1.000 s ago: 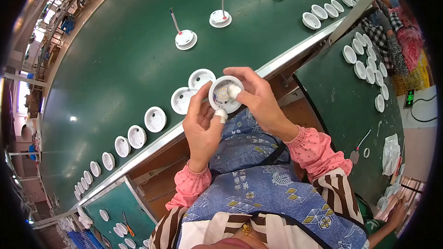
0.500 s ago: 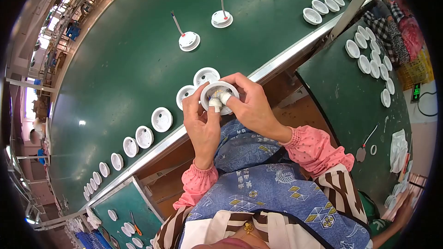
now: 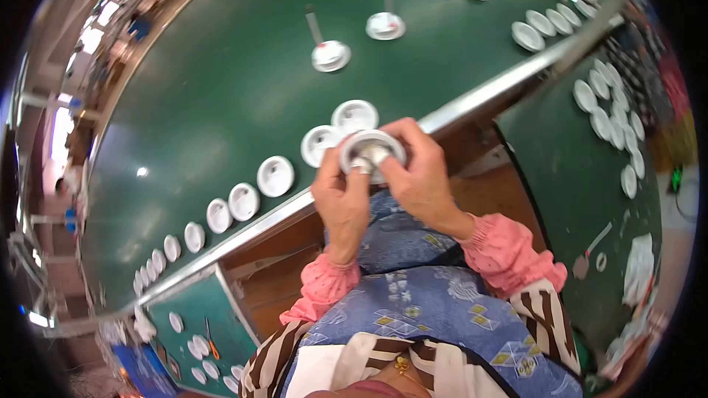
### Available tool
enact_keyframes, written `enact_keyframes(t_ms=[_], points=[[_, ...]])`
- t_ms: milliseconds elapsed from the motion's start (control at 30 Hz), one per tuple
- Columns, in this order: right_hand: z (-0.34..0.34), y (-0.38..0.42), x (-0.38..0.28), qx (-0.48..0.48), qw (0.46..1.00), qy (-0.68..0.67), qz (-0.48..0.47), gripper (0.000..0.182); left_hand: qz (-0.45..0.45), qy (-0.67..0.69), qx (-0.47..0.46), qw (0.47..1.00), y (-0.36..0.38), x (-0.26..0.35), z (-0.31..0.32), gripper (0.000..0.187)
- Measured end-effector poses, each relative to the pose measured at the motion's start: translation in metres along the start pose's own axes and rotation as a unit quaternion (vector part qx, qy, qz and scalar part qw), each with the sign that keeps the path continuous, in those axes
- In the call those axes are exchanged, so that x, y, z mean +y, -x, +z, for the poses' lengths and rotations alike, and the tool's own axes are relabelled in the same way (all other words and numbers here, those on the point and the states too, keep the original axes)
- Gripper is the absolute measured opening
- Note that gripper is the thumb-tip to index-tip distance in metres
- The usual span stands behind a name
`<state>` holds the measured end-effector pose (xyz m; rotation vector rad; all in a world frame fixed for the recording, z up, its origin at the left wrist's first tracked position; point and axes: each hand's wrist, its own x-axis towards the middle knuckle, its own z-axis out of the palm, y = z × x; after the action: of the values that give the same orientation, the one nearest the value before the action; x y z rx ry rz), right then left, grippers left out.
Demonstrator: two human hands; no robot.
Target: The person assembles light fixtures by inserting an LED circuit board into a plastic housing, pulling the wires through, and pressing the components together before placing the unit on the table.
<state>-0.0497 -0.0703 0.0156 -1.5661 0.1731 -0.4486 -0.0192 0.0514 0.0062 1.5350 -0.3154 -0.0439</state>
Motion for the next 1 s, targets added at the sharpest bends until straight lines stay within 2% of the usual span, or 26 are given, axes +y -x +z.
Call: enact_keyframes(t_ms=[33, 67, 100, 167, 233, 300, 333, 433, 500, 600, 667, 700, 733, 767, 833, 900, 933, 1000], points=[[-0.001, 0.0, -0.003, 0.005, 0.997, 0.066, -0.044, 0.02, 0.005, -0.021, 0.016, 1.0, 0.0, -0.002, -0.003, 0.035], [-0.003, -0.001, -0.003, -0.003, 0.994, 0.104, -0.038, 0.022, -0.003, -0.039, 0.016, 0.999, -0.001, 0.001, -0.005, 0.034], [0.0, 0.0, -0.005, -0.004, 0.996, 0.086, -0.036, 0.022, -0.011, -0.057, 0.021, 0.998, -0.001, 0.004, -0.005, 0.034], [0.001, 0.004, 0.0, -0.005, 0.996, 0.084, -0.03, 0.019, 0.049, -0.054, 0.057, 0.996, 0.0, -0.006, -0.002, 0.031], [0.002, 0.008, 0.014, -0.01, 0.999, 0.031, -0.03, 0.022, 0.067, -0.018, 0.079, 0.994, -0.001, -0.009, 0.0, 0.031], [0.005, 0.01, 0.017, -0.009, 1.0, 0.02, -0.018, 0.022, 0.065, -0.031, 0.064, 0.995, 0.001, -0.003, -0.007, 0.032], [0.006, 0.009, 0.021, -0.013, 1.0, -0.013, -0.02, 0.023, 0.108, -0.025, 0.066, 0.992, -0.002, -0.002, -0.012, 0.035], [0.01, 0.005, 0.021, -0.043, 0.995, -0.088, -0.034, 0.025, 0.149, -0.012, 0.03, 0.988, -0.001, 0.015, -0.029, 0.038], [0.018, 0.004, 0.013, -0.062, 0.991, -0.115, -0.007, 0.026, 0.133, -0.004, 0.011, 0.991, -0.001, 0.027, -0.044, 0.038], [0.021, -0.003, 0.005, -0.149, 0.983, -0.108, 0.022, 0.031, 0.109, -0.051, -0.022, 0.992, -0.007, 0.031, -0.064, 0.037], [0.023, -0.003, -0.003, -0.182, 0.976, -0.118, 0.03, 0.036, 0.202, -0.137, 0.061, 0.968, -0.014, 0.037, -0.08, 0.035], [0.029, -0.001, -0.013, -0.161, 0.98, -0.116, 0.019, 0.042, 0.246, -0.168, 0.087, 0.951, -0.021, 0.044, -0.087, 0.034], [0.025, -0.005, -0.013, -0.173, 0.979, -0.101, 0.042, 0.038, 0.312, -0.268, 0.136, 0.901, -0.033, 0.043, -0.104, 0.033], [0.015, -0.005, -0.01, -0.166, 0.98, -0.082, 0.068, 0.035, 0.342, -0.309, 0.157, 0.874, -0.051, 0.042, -0.122, 0.035], [0.005, -0.008, -0.011, -0.158, 0.982, -0.044, 0.09, 0.03, 0.338, -0.497, 0.168, 0.781, -0.092, 0.041, -0.159, 0.032], [-0.003, -0.003, -0.007, -0.14, 0.979, -0.047, 0.138, 0.024, 0.308, -0.54, 0.142, 0.77, -0.139, 0.027, -0.181, 0.029], [-0.007, 0.0, -0.005, -0.143, 0.978, -0.036, 0.146, 0.023, 0.263, -0.568, 0.133, 0.769, -0.159, 0.014, -0.184, 0.035], [-0.011, 0.008, 0.0, -0.155, 0.974, -0.027, 0.16, 0.02, 0.235, -0.647, 0.086, 0.72, -0.201, -0.015, -0.19, 0.035]])
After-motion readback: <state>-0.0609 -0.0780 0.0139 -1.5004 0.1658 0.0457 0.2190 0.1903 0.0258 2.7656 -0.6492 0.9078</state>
